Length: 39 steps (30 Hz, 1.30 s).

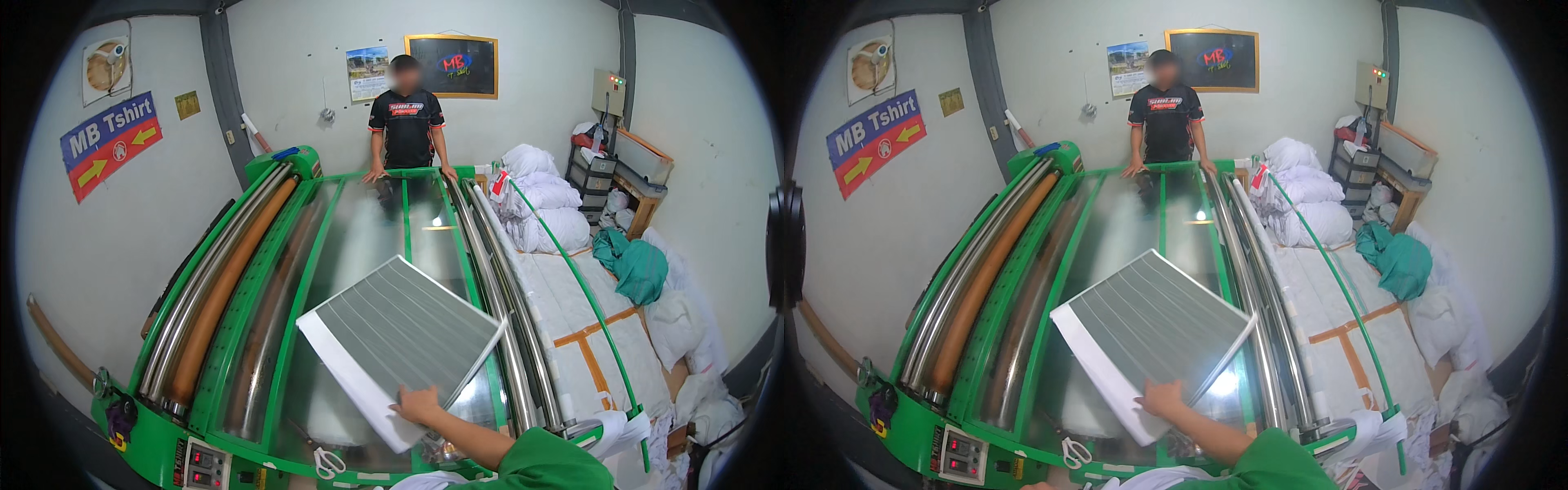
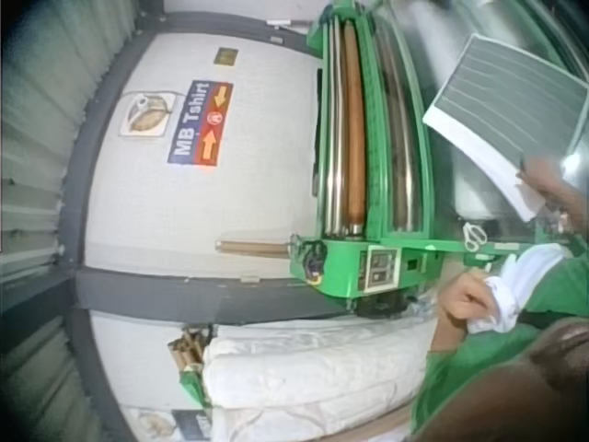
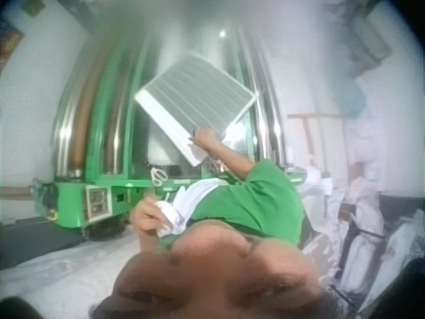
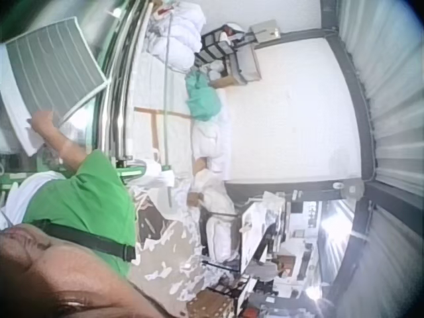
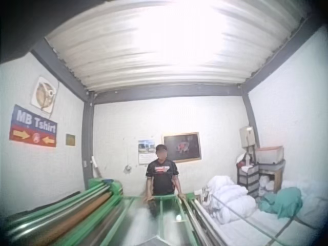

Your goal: The person uses shears to trim a printed transfer sheet on a heat press platen, then places a white t-shirt on the platen and trims the fabric edges. The person handles the transfer sheet and t-shirt repeatedly, cutting and repositioning them.

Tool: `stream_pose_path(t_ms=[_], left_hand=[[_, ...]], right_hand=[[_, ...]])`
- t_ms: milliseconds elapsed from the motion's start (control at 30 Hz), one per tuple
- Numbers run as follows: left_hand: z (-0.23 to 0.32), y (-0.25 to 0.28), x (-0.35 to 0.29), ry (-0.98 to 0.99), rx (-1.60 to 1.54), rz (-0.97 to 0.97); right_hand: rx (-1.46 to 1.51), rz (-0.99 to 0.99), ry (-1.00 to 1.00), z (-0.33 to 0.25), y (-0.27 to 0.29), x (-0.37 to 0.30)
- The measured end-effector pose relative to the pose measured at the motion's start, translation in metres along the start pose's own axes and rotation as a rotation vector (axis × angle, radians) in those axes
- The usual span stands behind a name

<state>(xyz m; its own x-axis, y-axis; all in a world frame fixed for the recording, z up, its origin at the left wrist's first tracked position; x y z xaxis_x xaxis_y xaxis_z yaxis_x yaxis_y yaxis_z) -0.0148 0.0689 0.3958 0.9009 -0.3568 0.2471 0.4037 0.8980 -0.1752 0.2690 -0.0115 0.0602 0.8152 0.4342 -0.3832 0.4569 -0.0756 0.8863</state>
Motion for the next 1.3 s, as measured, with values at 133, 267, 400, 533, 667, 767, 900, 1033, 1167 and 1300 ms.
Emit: stream_pose_path(t_ms=[133, 267, 400, 533, 667, 767, 900, 1033, 1167, 1300], left_hand=[[-0.004, 0.004, -0.009, -0.04, -0.09, 0.012], [-0.006, 0.005, -0.015, 0.008, -0.074, 0.022], [-0.006, 0.005, -0.018, 0.044, -0.064, 0.019], [-0.005, 0.005, -0.017, 0.078, -0.057, 0.016], [-0.01, 0.001, -0.018, 0.088, -0.077, 0.01], [-0.013, -0.004, -0.018, 0.077, -0.086, 0.006], [-0.011, -0.004, -0.016, 0.07, -0.121, -0.026], [-0.012, -0.001, -0.024, 0.045, -0.118, 0.0], [-0.013, 0.0, -0.018, 0.037, -0.088, -0.109], [-0.004, 0.0, -0.004, 0.023, -0.142, -0.112]], right_hand=[[-0.122, 0.14, 0.136, 0.015, 0.013, 0.009], [-0.2, 0.216, 0.057, 0.09, 0.018, 0.013], [-0.257, 0.194, 0.041, 0.111, 0.008, -0.022], [-0.149, 0.207, 0.005, 0.106, -0.023, -0.03], [-0.113, 0.288, -0.083, 0.066, -0.024, -0.013], [0.028, 0.224, -0.071, 0.029, -0.019, 0.005], [-0.047, 0.205, 0.006, 0.013, -0.011, 0.011], [-0.097, 0.312, 0.099, 0.026, -0.011, -0.004], [-0.121, 0.324, 0.174, 0.034, -0.021, 0.01], [-0.092, 0.319, 0.238, 0.045, -0.022, 0.018]])
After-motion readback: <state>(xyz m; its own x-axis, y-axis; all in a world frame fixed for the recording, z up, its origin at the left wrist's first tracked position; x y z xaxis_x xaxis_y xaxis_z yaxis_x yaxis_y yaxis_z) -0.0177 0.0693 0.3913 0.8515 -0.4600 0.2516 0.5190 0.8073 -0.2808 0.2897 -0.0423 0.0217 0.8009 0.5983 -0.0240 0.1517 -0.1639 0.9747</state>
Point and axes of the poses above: each hand's wrist, its own x-axis towards the middle knuckle, its own y-axis out of the back of the hand, z = x × y, the point moved 9 cm from there along x, towards the middle knuckle, and after that the axes turned 5 degrees about z, right-handed, at the moved point
